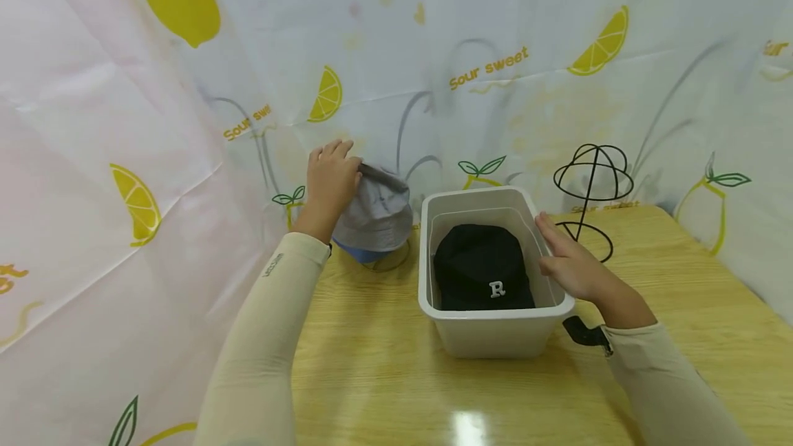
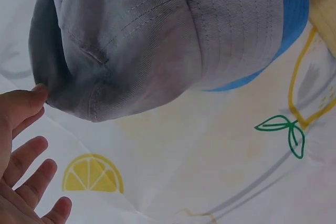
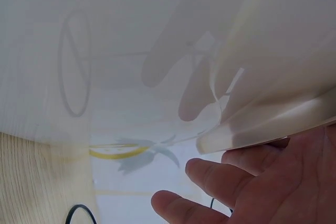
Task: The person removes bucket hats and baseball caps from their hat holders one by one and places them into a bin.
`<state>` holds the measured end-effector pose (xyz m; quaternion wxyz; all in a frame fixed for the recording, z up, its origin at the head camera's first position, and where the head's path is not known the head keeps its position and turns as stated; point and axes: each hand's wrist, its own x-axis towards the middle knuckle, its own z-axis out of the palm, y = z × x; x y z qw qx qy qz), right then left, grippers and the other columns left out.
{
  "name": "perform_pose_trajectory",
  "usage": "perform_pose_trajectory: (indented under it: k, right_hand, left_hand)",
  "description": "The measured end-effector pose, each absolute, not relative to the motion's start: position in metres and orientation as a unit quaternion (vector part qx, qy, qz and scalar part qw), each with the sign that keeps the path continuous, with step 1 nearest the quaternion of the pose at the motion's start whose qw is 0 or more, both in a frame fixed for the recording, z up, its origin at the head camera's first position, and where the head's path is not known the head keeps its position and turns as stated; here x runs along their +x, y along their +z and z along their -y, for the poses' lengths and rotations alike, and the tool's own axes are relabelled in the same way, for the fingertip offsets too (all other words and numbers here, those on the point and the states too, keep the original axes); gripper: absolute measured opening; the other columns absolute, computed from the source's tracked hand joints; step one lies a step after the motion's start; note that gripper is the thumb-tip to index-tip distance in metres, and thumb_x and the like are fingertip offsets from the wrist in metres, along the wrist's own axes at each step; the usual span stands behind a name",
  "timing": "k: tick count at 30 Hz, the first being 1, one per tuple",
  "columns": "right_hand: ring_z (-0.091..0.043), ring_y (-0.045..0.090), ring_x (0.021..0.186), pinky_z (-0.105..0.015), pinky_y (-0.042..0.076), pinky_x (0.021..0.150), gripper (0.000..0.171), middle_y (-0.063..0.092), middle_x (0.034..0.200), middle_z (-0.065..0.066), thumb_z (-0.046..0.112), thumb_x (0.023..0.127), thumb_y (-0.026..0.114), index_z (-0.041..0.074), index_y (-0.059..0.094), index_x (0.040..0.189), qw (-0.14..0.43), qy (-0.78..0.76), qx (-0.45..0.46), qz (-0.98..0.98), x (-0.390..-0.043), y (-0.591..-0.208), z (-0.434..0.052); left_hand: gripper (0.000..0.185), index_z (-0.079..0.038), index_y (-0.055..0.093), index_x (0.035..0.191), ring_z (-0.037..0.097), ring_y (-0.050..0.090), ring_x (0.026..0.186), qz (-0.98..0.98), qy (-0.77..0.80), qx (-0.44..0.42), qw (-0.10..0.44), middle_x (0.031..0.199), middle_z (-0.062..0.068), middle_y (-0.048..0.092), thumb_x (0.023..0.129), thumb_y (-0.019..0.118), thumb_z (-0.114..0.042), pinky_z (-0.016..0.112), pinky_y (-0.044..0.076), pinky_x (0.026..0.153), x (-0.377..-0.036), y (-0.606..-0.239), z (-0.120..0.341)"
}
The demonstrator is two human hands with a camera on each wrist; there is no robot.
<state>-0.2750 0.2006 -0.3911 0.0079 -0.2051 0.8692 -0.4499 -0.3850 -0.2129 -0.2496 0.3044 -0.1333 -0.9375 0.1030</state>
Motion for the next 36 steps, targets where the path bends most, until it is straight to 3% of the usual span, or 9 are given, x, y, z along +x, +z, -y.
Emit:
perform_pose_trajectory:
  k: [13, 22, 29, 36]
  right_hand:
    - [-0.043, -0.01, 0.159, -0.07, 0.004, 0.122, 0.089, -0.013, 0.173, -0.014, -0.001, 0.092, 0.049, 0.003, -0.001, 0.165, 0.003, -0.455, -0.21, -0.866, -0.276, -0.393, -0.201]
    - [-0.041, -0.01, 0.159, -0.071, 0.005, 0.121, 0.089, -0.013, 0.173, -0.011, 0.001, 0.093, 0.048, 0.005, -0.002, 0.166, 0.005, -0.455, -0.206, -0.866, -0.275, -0.39, -0.201]
    - [-0.043, -0.009, 0.159, -0.071, 0.005, 0.121, 0.089, -0.013, 0.173, -0.012, 0.001, 0.093, 0.048, 0.006, -0.003, 0.166, 0.005, -0.447, -0.208, -0.87, -0.276, -0.39, -0.201]
    - [-0.04, -0.011, 0.159, -0.071, 0.004, 0.121, 0.088, -0.014, 0.173, -0.01, 0.001, 0.094, 0.047, 0.006, -0.004, 0.166, 0.01, -0.452, -0.207, -0.868, -0.276, -0.391, -0.202]
  left_hand:
    - [0.024, -0.017, 0.077, 0.119, 0.03, 0.047, 0.143, 0.94, 0.111, -0.129, 0.296, 0.152, 0.005, 0.058, 0.098, 0.071, -0.028, 0.053, 0.039, 0.112, -0.398, -0.253, 0.212]
    - [0.017, -0.017, 0.082, 0.105, 0.03, 0.054, 0.137, 0.923, 0.11, -0.136, 0.344, 0.14, 0.003, 0.068, 0.1, 0.066, -0.019, 0.054, 0.037, 0.112, -0.404, -0.254, 0.21]
    - [0.023, -0.012, 0.081, 0.101, 0.033, 0.051, 0.139, 0.916, 0.107, -0.139, 0.36, 0.138, 0.005, 0.068, 0.102, 0.058, -0.013, 0.059, 0.03, 0.116, -0.408, -0.255, 0.212]
    - [0.025, -0.007, 0.079, 0.1, 0.037, 0.049, 0.141, 0.907, 0.124, -0.135, 0.379, 0.139, 0.008, 0.067, 0.103, 0.054, -0.008, 0.062, 0.031, 0.114, -0.406, -0.248, 0.212]
